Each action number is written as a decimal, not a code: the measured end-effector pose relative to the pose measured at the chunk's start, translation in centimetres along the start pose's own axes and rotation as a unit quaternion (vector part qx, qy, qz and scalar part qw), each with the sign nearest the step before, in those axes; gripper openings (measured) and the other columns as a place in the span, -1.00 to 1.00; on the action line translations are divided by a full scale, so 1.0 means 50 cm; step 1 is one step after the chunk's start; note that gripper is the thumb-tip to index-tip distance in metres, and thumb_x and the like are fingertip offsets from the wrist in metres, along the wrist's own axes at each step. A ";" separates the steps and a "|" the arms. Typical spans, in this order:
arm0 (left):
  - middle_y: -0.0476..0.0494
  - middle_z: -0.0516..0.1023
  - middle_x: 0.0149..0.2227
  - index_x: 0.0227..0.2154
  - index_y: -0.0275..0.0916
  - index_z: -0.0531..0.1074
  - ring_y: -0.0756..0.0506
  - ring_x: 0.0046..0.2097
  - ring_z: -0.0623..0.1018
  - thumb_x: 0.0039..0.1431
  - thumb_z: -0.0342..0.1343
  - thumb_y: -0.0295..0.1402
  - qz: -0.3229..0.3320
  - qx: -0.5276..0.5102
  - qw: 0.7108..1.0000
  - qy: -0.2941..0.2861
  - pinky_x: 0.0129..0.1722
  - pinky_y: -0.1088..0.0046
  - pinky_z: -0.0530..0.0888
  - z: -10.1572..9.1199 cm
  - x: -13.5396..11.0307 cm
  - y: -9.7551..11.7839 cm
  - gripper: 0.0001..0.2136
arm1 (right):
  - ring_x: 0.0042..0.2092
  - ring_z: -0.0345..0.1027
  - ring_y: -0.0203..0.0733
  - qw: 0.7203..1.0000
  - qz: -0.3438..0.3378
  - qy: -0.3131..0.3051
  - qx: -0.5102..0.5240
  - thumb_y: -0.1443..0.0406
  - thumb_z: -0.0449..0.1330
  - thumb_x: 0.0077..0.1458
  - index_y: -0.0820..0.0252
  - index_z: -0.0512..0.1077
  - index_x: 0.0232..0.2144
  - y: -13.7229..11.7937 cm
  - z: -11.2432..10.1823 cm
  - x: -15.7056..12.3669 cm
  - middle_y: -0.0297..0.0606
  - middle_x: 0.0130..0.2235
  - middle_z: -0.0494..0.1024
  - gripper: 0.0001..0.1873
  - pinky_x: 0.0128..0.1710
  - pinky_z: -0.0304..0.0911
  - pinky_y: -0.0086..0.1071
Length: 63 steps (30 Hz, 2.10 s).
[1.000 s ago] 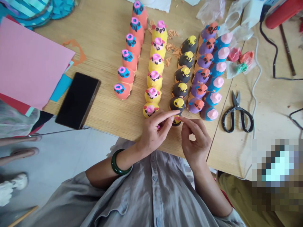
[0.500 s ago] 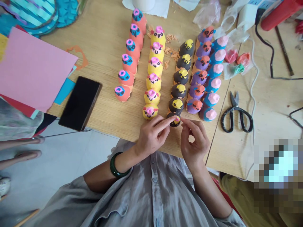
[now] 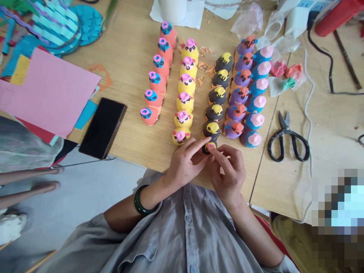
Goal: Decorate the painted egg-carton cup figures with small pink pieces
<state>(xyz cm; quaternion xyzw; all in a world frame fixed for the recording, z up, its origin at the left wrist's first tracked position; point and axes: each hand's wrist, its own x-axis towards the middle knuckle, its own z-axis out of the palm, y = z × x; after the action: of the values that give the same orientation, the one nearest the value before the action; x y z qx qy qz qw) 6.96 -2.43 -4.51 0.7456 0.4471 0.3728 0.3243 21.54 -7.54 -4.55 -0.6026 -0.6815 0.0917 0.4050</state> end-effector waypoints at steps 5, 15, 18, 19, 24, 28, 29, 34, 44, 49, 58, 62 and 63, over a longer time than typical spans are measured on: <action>-0.05 0.46 -0.32 0.12 -0.21 0.47 0.00 -0.29 0.49 0.30 0.19 -0.37 0.001 0.002 1.000 0.003 -0.27 0.52 0.48 0.002 -0.004 -0.003 -0.66 | -0.14 0.35 -0.15 1.000 0.019 0.009 0.014 0.55 0.13 0.22 -0.02 0.44 0.14 -0.001 0.001 -0.003 -0.15 -0.08 0.43 -0.47 -0.31 0.35 -0.32; -0.04 0.48 -0.29 0.14 -0.17 0.46 0.03 -0.32 0.48 0.32 0.19 -0.33 -0.006 0.006 1.000 0.000 -0.27 0.54 0.48 0.006 -0.011 -0.006 -0.65 | -0.15 0.32 -0.15 0.995 -0.045 0.011 -0.093 0.56 0.13 0.18 0.02 0.46 0.13 0.003 -0.009 -0.003 -0.16 -0.08 0.50 -0.46 -0.24 0.34 -0.34; -0.04 0.48 -0.30 0.13 -0.19 0.47 0.02 -0.30 0.49 0.31 0.19 -0.34 -0.002 0.013 1.000 0.004 -0.26 0.54 0.48 0.005 -0.009 -0.004 -0.66 | -0.15 0.32 -0.14 0.993 -0.040 0.004 -0.107 0.56 0.13 0.18 -0.05 0.45 0.15 0.005 -0.014 -0.004 -0.19 -0.08 0.51 -0.42 -0.23 0.35 -0.32; -0.04 0.48 -0.30 0.12 -0.19 0.47 0.02 -0.30 0.49 0.31 0.20 -0.34 -0.001 0.013 1.000 0.005 -0.26 0.54 0.48 0.005 -0.008 -0.003 -0.66 | -0.15 0.32 -0.14 0.994 -0.037 0.002 -0.104 0.56 0.12 0.18 -0.08 0.44 0.15 0.006 -0.015 -0.003 -0.19 -0.09 0.52 -0.41 -0.23 0.35 -0.31; -0.04 0.49 -0.31 0.12 -0.20 0.48 0.02 -0.31 0.50 0.30 0.21 -0.33 0.007 0.005 1.000 0.008 -0.26 0.53 0.49 0.002 -0.004 0.000 -0.66 | -0.14 0.33 -0.10 0.996 -0.026 0.010 -0.080 0.56 0.12 0.17 -0.18 0.41 0.18 0.006 -0.016 -0.001 -0.19 -0.06 0.52 -0.35 -0.23 0.38 -0.25; -0.06 0.50 -0.30 0.12 -0.20 0.48 0.02 -0.33 0.48 0.29 0.22 -0.31 -0.006 0.000 1.000 0.005 -0.30 0.53 0.47 0.004 -0.004 -0.003 -0.65 | -0.16 0.37 -0.11 0.998 -0.002 0.024 -0.055 0.58 0.09 0.16 -0.12 0.45 0.13 0.000 -0.019 0.002 -0.20 -0.10 0.54 -0.38 -0.21 0.40 -0.20; -0.06 0.51 -0.30 0.12 -0.20 0.48 0.03 -0.35 0.47 0.28 0.23 -0.30 -0.011 -0.007 1.000 0.004 -0.33 0.54 0.46 0.005 -0.005 -0.004 -0.64 | -0.17 0.39 -0.12 0.999 0.009 0.035 -0.038 0.58 0.09 0.16 -0.09 0.47 0.10 -0.002 -0.021 0.002 -0.19 -0.12 0.54 -0.41 -0.22 0.40 -0.19; -0.01 0.43 -0.35 0.15 -0.19 0.45 0.09 -0.49 0.28 0.27 0.23 -0.29 -0.013 -0.089 0.996 0.025 -0.55 0.60 0.30 -0.011 -0.015 0.005 -0.60 | -0.15 0.49 -0.11 0.991 0.092 0.064 0.073 0.51 0.06 0.24 0.00 0.50 0.03 -0.014 -0.034 -0.010 -0.16 -0.12 0.52 -0.56 -0.28 0.49 -0.18; -0.18 0.42 -0.14 0.35 -0.11 0.22 0.08 -0.49 0.31 0.31 -0.06 0.14 -0.184 -0.337 0.911 -0.149 -0.57 0.56 0.35 -0.072 -0.065 0.051 -0.33 | -0.22 0.47 -0.11 0.993 -0.043 -0.059 0.091 0.35 0.25 0.22 0.11 0.47 -0.02 -0.076 -0.017 -0.041 -0.15 -0.18 0.56 -0.73 -0.33 0.42 -0.25; -0.30 0.41 0.01 0.43 -0.15 0.00 0.01 -0.41 0.47 0.24 0.02 0.18 -0.142 -0.265 0.942 -0.151 -0.45 0.45 0.48 -0.071 -0.076 0.049 -0.17 | -0.26 0.40 -0.12 0.993 -0.051 -0.067 0.079 0.40 0.21 0.22 0.10 0.49 -0.13 -0.095 -0.004 -0.052 -0.21 -0.26 0.54 -0.82 -0.38 0.37 -0.28; -0.44 0.43 0.13 0.44 -0.20 -0.05 -0.26 0.03 0.54 0.21 0.03 0.21 0.010 -0.132 0.979 -0.153 -0.09 0.19 0.58 -0.072 -0.058 0.063 -0.11 | -0.14 0.48 -0.07 0.986 0.043 -0.067 0.145 0.44 0.22 0.14 0.10 0.46 -0.26 -0.113 0.001 -0.048 -0.25 -0.28 0.56 -0.85 -0.32 0.42 -0.29; -0.32 0.53 0.01 0.22 -0.24 0.39 -0.15 -0.05 0.60 0.36 0.03 -0.04 -0.066 -0.236 0.963 -0.108 -0.11 0.30 0.61 -0.079 -0.056 0.063 -0.49 | -0.34 0.44 -0.27 0.949 0.167 -0.012 0.266 0.35 0.27 0.19 0.12 0.49 -0.26 -0.104 -0.015 -0.035 -0.32 -0.30 0.53 -0.95 -0.38 0.40 -0.39; -0.28 0.57 -0.04 0.15 -0.25 0.46 -0.12 -0.11 0.62 0.36 0.07 -0.10 -0.106 -0.276 0.949 -0.106 -0.18 0.35 0.63 -0.080 -0.055 0.063 -0.56 | -0.39 0.42 -0.30 0.934 0.200 0.001 0.295 0.33 0.28 0.20 0.13 0.50 -0.27 -0.101 -0.018 -0.032 -0.33 -0.32 0.52 -0.97 -0.41 0.39 -0.41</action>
<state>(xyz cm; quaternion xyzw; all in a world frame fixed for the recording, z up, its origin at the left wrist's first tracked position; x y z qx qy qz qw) 4.04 -5.57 -0.64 0.6104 0.3662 0.3636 0.6009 18.30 -10.61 -1.56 -0.5798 -0.4891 0.3669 0.5385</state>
